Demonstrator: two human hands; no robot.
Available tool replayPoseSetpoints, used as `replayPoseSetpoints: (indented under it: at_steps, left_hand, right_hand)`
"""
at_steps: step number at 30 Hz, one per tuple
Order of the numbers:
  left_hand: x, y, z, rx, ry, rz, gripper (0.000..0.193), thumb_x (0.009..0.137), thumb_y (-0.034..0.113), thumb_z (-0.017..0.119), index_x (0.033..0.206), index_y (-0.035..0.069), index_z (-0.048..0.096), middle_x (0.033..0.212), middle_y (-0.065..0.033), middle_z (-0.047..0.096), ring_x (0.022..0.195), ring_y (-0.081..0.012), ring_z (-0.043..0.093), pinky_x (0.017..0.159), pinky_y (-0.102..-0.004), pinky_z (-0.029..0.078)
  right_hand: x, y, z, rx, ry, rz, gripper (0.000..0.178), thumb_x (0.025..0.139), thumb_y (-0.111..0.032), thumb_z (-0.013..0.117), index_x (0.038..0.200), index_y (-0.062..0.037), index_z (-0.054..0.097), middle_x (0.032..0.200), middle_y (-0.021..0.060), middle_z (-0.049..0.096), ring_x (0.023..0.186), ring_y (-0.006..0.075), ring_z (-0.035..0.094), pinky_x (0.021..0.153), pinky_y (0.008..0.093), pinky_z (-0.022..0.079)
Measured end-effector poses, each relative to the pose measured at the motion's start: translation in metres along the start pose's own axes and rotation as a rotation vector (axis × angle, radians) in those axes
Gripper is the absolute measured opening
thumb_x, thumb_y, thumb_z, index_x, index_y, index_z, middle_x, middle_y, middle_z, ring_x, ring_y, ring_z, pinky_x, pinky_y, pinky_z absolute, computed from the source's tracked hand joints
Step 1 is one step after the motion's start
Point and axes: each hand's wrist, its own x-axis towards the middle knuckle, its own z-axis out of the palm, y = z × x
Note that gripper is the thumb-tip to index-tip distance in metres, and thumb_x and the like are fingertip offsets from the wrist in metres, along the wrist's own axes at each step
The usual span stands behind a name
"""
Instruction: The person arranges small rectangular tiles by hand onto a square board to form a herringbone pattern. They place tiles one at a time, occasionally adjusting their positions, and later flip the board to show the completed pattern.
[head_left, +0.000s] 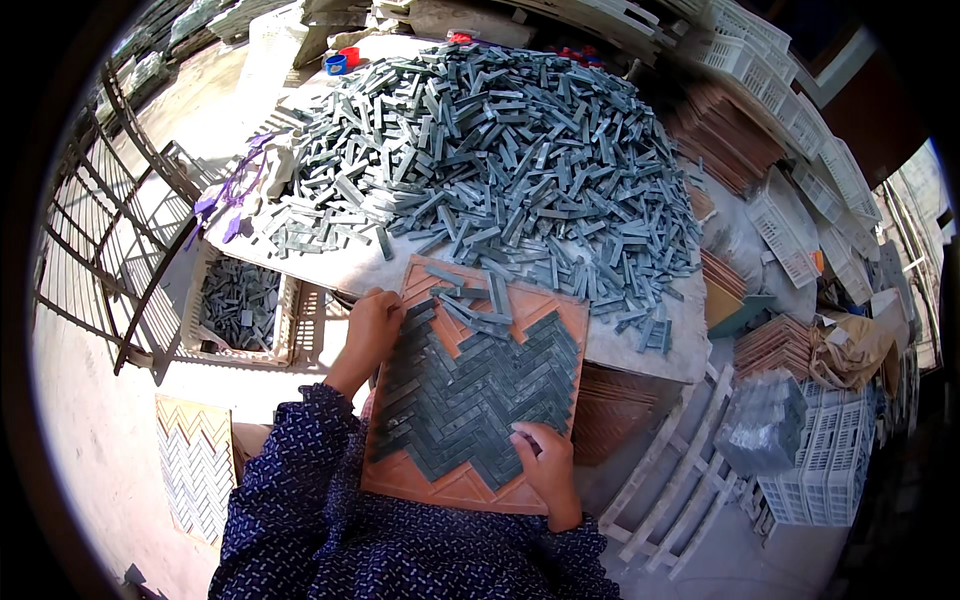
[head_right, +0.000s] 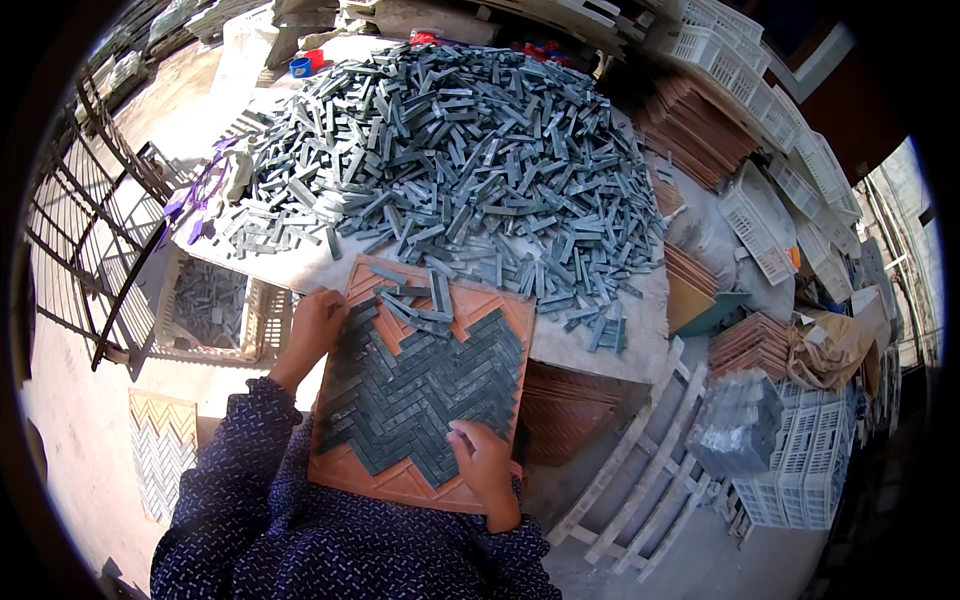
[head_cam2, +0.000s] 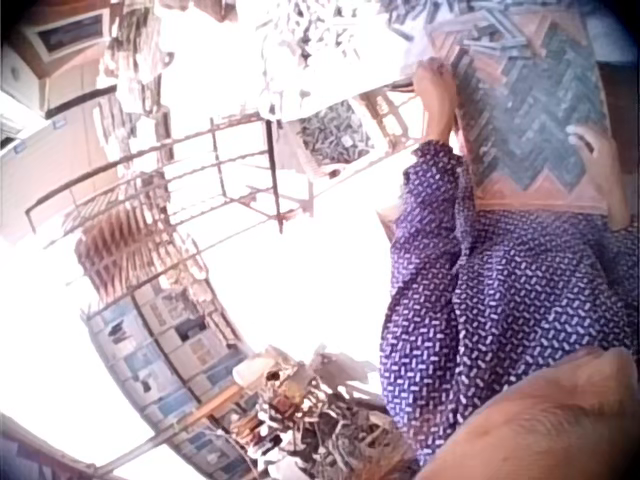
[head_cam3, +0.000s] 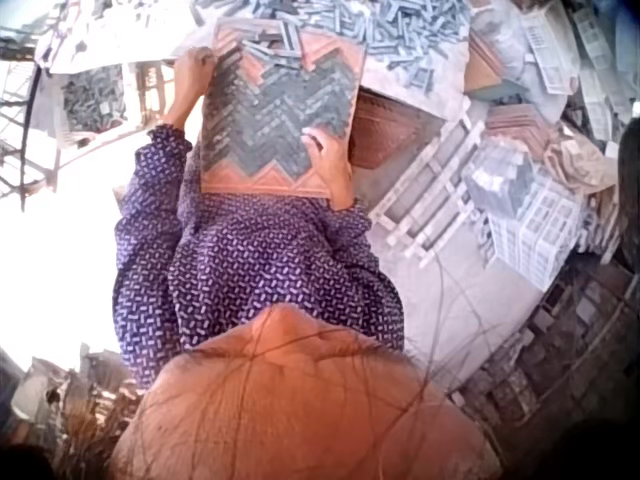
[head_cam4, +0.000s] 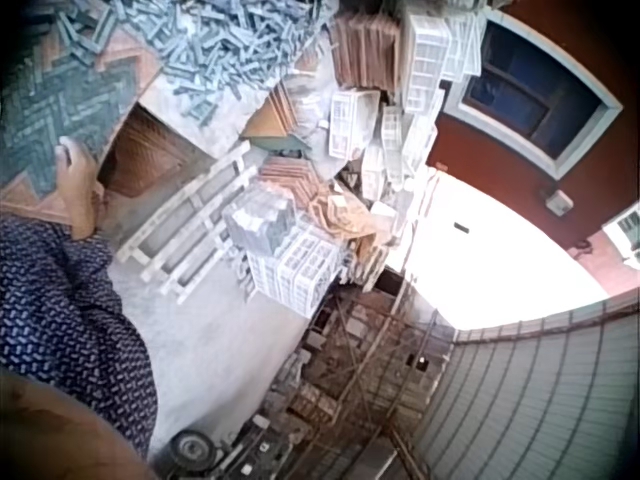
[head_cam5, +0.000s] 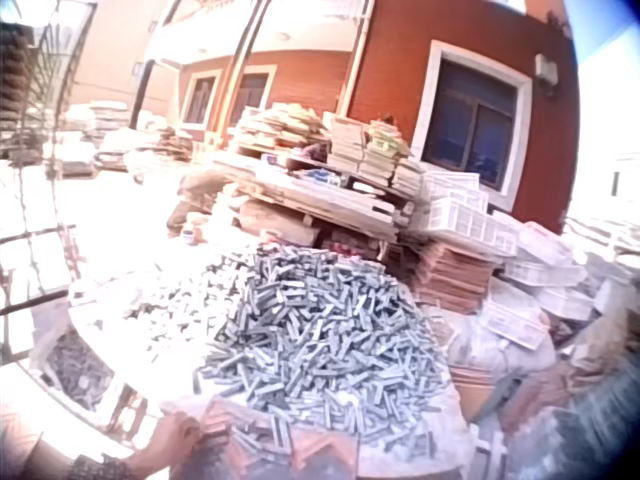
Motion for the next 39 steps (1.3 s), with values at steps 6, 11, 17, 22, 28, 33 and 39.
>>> replayPoseSetpoints:
  at_steps: [6, 11, 17, 22, 28, 33, 39]
  left_hand:
    - [0.001, 0.001, 0.010, 0.039, 0.052, 0.035, 0.006, 0.074, 0.007, 0.061, 0.076, 0.001, 0.061, 0.075, -0.0160, 0.057, 0.072, -0.0362, 0.058, 0.065, -0.0434, 0.046]
    - [0.010, 0.002, 0.011, 0.077, -0.022, 0.105, 0.006, 0.074, 0.006, 0.061, 0.076, 0.001, 0.060, 0.076, -0.0154, 0.057, 0.073, -0.0370, 0.058, 0.066, -0.0436, 0.046]
    - [0.036, 0.014, 0.013, 0.054, -0.055, 0.318, 0.011, 0.072, 0.006, 0.063, 0.083, 0.003, 0.062, 0.085, -0.0144, 0.057, 0.080, -0.0349, 0.058, 0.070, -0.0428, 0.047]
    - [0.052, 0.010, 0.024, 0.157, -0.161, 0.437, 0.014, 0.073, 0.010, 0.065, 0.084, 0.004, 0.060, 0.088, -0.0115, 0.057, 0.092, -0.0319, 0.056, 0.079, -0.0399, 0.046]
    - [0.036, 0.009, -0.008, 0.060, -0.158, 0.093, 0.020, 0.071, 0.013, 0.069, 0.084, 0.001, 0.060, 0.081, -0.0148, 0.056, 0.081, -0.0355, 0.058, 0.073, -0.0421, 0.047]
    - [0.008, -0.003, -0.018, 0.008, -0.112, 0.122, 0.016, 0.072, 0.006, 0.065, 0.087, 0.001, 0.061, 0.081, -0.0157, 0.058, 0.078, -0.0356, 0.059, 0.069, -0.0416, 0.048]
    - [0.010, -0.002, -0.006, 0.002, -0.086, 0.085, 0.013, 0.071, 0.004, 0.064, 0.083, 0.001, 0.061, 0.082, -0.0162, 0.058, 0.079, -0.0358, 0.059, 0.070, -0.0422, 0.047]
  right_hand:
    - [-0.001, -0.002, 0.000, 0.000, -0.005, 0.021, 0.017, 0.080, -0.006, 0.066, 0.095, 0.0008, 0.065, 0.085, 0.0156, 0.066, 0.072, 0.0231, 0.065, 0.062, 0.0301, 0.049]
    - [0.000, -0.003, 0.005, -0.039, -0.029, -0.009, 0.016, 0.080, -0.005, 0.066, 0.095, 0.0014, 0.065, 0.084, 0.0143, 0.066, 0.071, 0.0199, 0.064, 0.061, 0.0282, 0.049]
    - [0.000, -0.003, 0.001, -0.061, -0.016, -0.022, 0.016, 0.081, -0.005, 0.065, 0.096, 0.0013, 0.066, 0.084, 0.0137, 0.066, 0.071, 0.0186, 0.065, 0.062, 0.0275, 0.050]
    - [-0.003, -0.002, -0.008, -0.095, 0.017, -0.018, 0.016, 0.081, -0.006, 0.065, 0.095, 0.0013, 0.066, 0.085, 0.0138, 0.067, 0.071, 0.0188, 0.065, 0.062, 0.0273, 0.050]
    - [-0.005, 0.007, -0.002, -0.084, 0.015, -0.012, 0.016, 0.080, -0.006, 0.066, 0.094, 0.0016, 0.065, 0.084, 0.0148, 0.066, 0.071, 0.0212, 0.065, 0.062, 0.0289, 0.050]
    - [-0.002, 0.008, 0.004, -0.055, -0.005, -0.050, 0.016, 0.080, -0.004, 0.066, 0.094, 0.0018, 0.066, 0.081, 0.0136, 0.066, 0.068, 0.0179, 0.064, 0.060, 0.0274, 0.049]
    - [0.009, -0.015, -0.001, 0.006, -0.058, 0.056, 0.017, 0.080, -0.006, 0.066, 0.095, 0.0004, 0.065, 0.086, 0.0166, 0.066, 0.071, 0.0268, 0.065, 0.063, 0.0306, 0.050]
